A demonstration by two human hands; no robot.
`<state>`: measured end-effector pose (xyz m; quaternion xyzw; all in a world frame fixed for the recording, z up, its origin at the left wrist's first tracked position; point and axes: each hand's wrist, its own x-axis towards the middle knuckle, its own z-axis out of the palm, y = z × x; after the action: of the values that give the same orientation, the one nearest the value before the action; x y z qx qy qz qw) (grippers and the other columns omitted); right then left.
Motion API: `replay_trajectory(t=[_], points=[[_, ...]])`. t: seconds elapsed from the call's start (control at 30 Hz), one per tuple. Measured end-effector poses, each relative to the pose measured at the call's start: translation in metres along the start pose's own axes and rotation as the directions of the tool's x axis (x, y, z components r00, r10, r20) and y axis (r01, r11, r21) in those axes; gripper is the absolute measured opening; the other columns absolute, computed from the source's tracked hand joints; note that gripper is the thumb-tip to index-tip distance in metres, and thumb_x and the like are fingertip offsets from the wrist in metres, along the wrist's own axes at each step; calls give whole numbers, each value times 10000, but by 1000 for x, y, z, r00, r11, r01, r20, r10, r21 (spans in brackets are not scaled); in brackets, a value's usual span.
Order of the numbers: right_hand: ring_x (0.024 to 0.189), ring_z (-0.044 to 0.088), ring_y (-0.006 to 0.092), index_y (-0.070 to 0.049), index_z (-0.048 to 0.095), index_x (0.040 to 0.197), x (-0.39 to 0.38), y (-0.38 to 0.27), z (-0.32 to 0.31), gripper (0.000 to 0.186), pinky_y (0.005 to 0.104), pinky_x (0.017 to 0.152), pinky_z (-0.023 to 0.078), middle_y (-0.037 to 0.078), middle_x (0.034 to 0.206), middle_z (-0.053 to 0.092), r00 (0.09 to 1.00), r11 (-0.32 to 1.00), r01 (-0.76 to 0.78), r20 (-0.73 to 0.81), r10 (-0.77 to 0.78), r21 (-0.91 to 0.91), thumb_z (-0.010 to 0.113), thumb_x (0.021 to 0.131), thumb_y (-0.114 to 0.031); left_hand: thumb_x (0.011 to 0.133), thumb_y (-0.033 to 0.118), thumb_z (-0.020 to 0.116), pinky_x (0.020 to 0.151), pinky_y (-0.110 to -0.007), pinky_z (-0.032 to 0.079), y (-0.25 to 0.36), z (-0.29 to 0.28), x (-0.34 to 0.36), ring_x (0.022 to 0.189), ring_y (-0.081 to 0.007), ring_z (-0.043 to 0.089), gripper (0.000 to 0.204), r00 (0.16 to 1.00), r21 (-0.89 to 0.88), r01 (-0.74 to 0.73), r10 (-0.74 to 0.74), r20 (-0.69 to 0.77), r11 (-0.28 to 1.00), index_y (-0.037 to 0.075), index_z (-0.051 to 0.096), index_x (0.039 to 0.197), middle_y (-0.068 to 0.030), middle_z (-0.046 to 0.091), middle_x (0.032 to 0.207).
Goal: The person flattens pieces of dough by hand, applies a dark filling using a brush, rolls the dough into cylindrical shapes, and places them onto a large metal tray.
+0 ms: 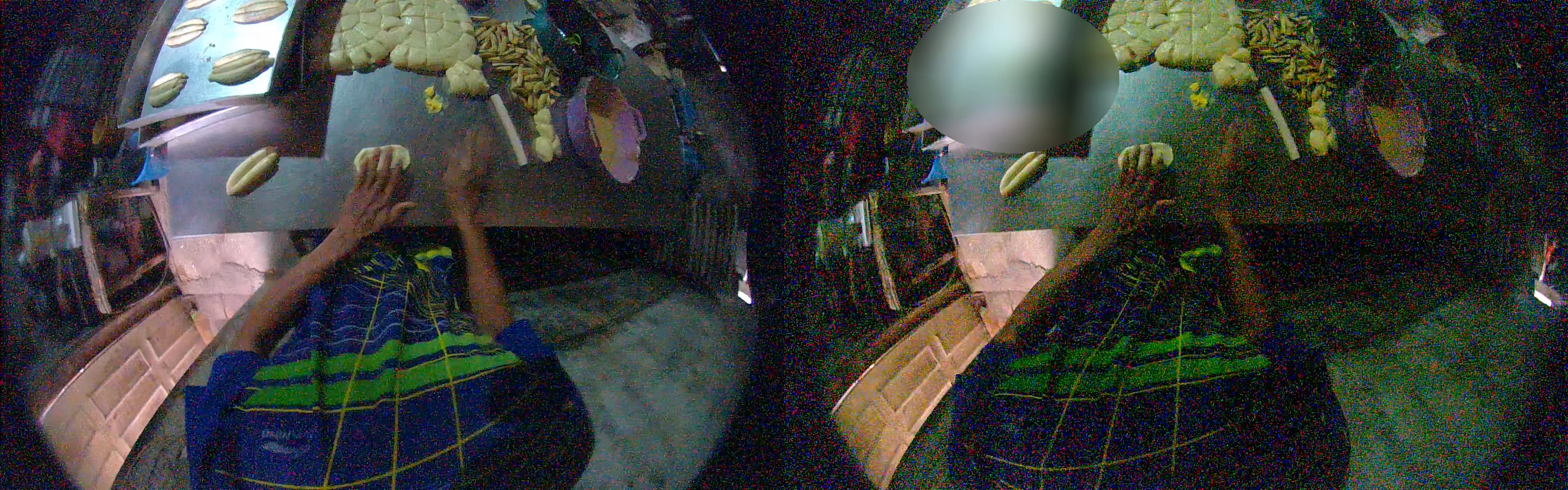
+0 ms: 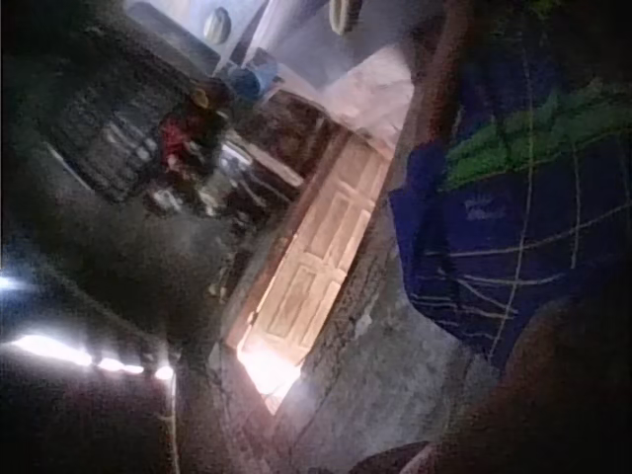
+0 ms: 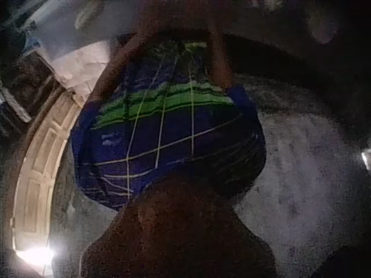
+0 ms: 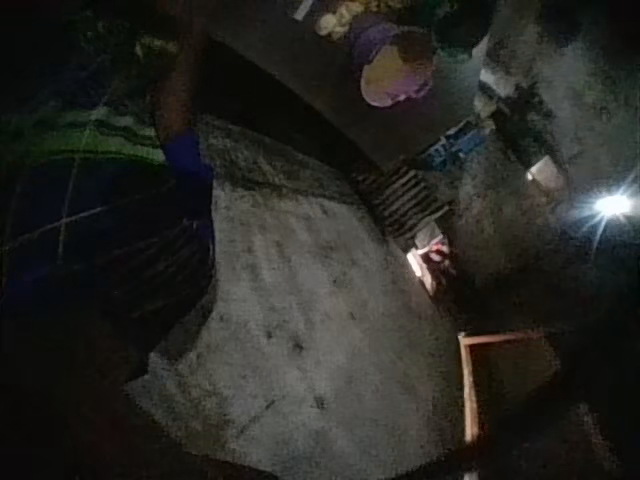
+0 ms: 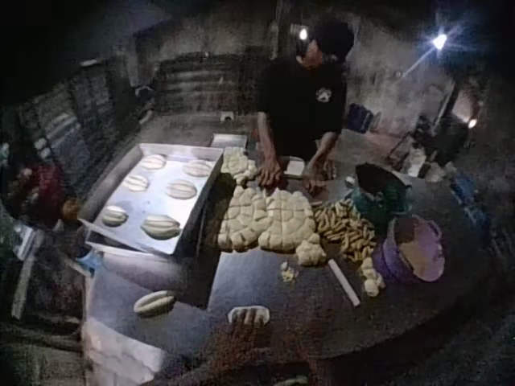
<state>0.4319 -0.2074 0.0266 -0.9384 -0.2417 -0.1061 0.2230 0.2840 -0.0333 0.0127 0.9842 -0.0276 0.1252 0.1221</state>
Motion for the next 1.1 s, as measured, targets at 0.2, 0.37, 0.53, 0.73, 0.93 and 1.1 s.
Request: replay_trajectory(t=[0.2, 0.37, 0.53, 0.73, 0.93, 1.1], points=[[1291, 452, 471, 20, 350, 1493, 26, 103, -22, 586, 517, 1091, 398, 283, 1454, 448, 999, 890, 2, 46, 21, -456, 563, 961, -106, 909, 731, 409, 1195, -624, 142, 20, -6, -10, 1472, -464, 229, 915, 994, -5, -78, 78, 81, 997, 49, 392, 1519, -175, 303, 1602], [1147, 532, 448, 4, 463, 1397, 38, 120, -15, 445, 542, 989, 447, 258, 1339, 524, 993, 903, -72, -114, 26, -424, 535, 971, -102, 904, 722, 436, 1182, -660, 123, 26, -21, -4, 1469, -492, 205, 922, 997, -91, -77, 79, 24, 993, 73, 336, 1551, -192, 297, 1600], [1122, 545, 423, -17, 503, 1356, 17, 82, -18, 393, 535, 984, 446, 230, 1293, 547, 985, 1000, 28, -169, -26, 13, 525, 972, -92, 905, 709, 458, 1189, -648, 121, 14, -14, -12, 1473, -495, 196, 921, 998, -72, 19, -14, 68, 997, 88, 305, 1567, -237, 283, 1593], [1093, 562, 394, -41, 552, 1308, -2, -2, 37, 341, 526, 978, 444, 197, 1239, 575, 830, 822, 528, 78, -553, 213, 512, 972, -81, 955, 548, 523, 1199, -627, 121, -9, -11, -27, 1483, -505, 166, 812, 979, -81, 103, -115, -167, 991, 42, 308, 1552, -263, 244, 1604], [1273, 501, 401, -72, 502, 1421, -5, -45, 53, 450, 501, 1101, 385, 172, 1429, 516, 865, 912, 313, 316, -389, 265, 534, 973, -102, 999, 384, 500, 1200, -626, 113, -69, 27, 37, 1489, -496, 164, 677, 867, 57, 428, -392, -308, 902, -12, 331, 1521, -308, 250, 1584], [1456, 331, 404, -23, 409, 1495, -26, -31, 68, 580, 499, 1198, 290, 210, 1564, 374, 883, 900, 361, 223, -414, 243, 587, 949, -106, 1016, 359, 462, 1212, -598, 122, -59, 9, 20, 1478, -503, 186, 666, 897, -30, 418, -418, -143, 908, -109, 337, 1473, -338, 278, 1555]])
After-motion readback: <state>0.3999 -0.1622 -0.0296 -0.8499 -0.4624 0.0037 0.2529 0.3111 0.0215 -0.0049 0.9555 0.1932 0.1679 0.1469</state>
